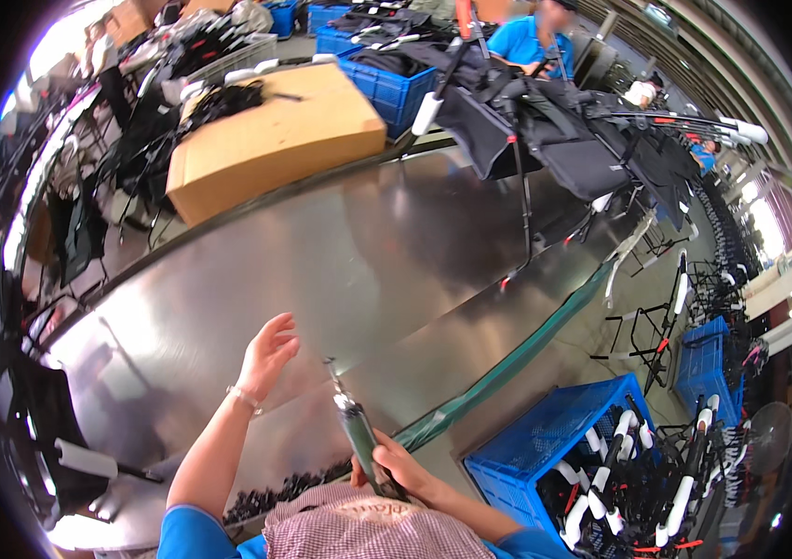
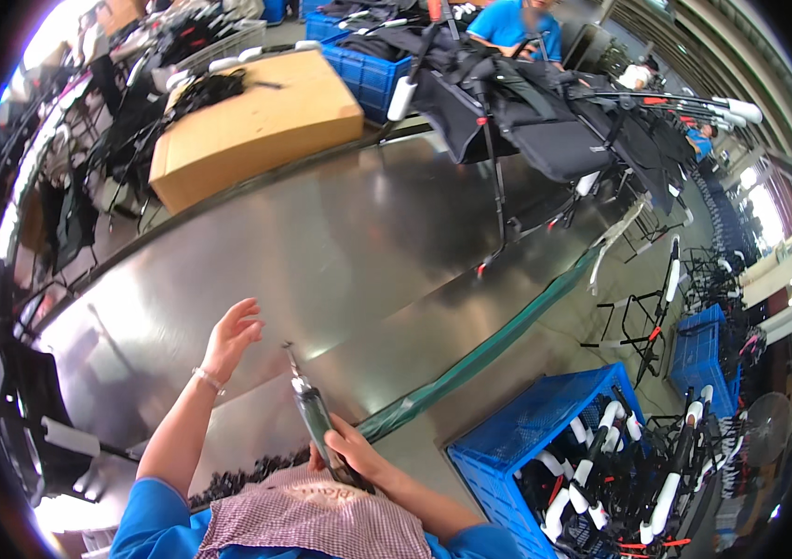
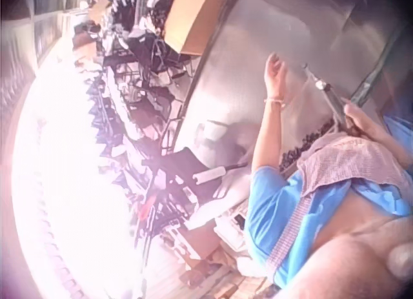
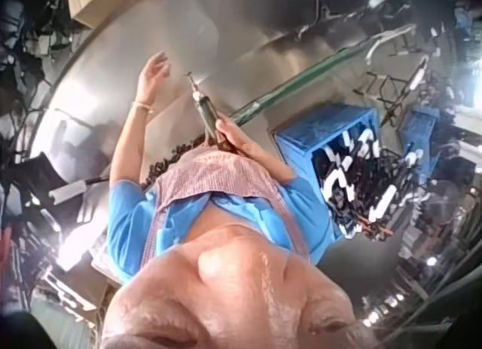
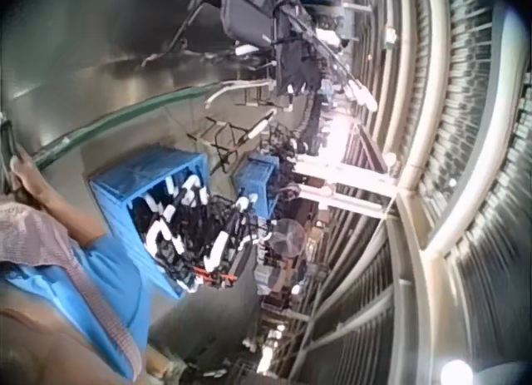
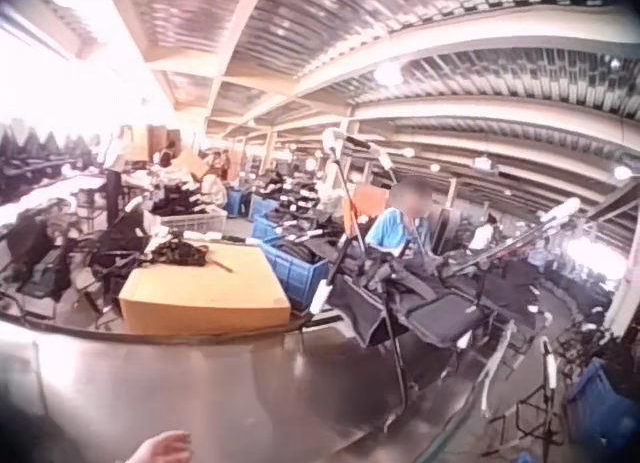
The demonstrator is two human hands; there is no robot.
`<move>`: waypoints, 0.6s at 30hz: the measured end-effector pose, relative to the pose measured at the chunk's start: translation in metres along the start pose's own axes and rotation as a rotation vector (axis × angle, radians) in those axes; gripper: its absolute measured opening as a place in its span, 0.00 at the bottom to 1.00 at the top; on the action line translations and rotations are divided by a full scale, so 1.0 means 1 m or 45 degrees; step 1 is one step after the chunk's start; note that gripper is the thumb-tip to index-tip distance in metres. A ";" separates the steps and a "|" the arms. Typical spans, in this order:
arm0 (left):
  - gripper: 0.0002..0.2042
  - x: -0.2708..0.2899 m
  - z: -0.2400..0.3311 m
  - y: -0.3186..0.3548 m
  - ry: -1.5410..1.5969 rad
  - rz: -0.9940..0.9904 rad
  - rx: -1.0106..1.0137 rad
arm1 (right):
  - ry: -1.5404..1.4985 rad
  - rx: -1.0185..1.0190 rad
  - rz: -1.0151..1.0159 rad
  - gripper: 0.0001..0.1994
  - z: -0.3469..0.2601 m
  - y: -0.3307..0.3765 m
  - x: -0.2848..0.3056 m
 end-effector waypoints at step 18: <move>0.14 -0.242 0.023 -0.210 0.763 0.130 0.050 | 0.226 0.435 1.374 0.18 -0.068 0.198 0.233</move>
Point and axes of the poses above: each hand's wrist, its own y-axis away from the middle knuckle, its own x-axis out of the back of the hand, z = x × y, the point moved 10 cm from there along -y, towards the middle knuckle, and after that the axes turned 13 degrees about y, right-handed, at the moved point
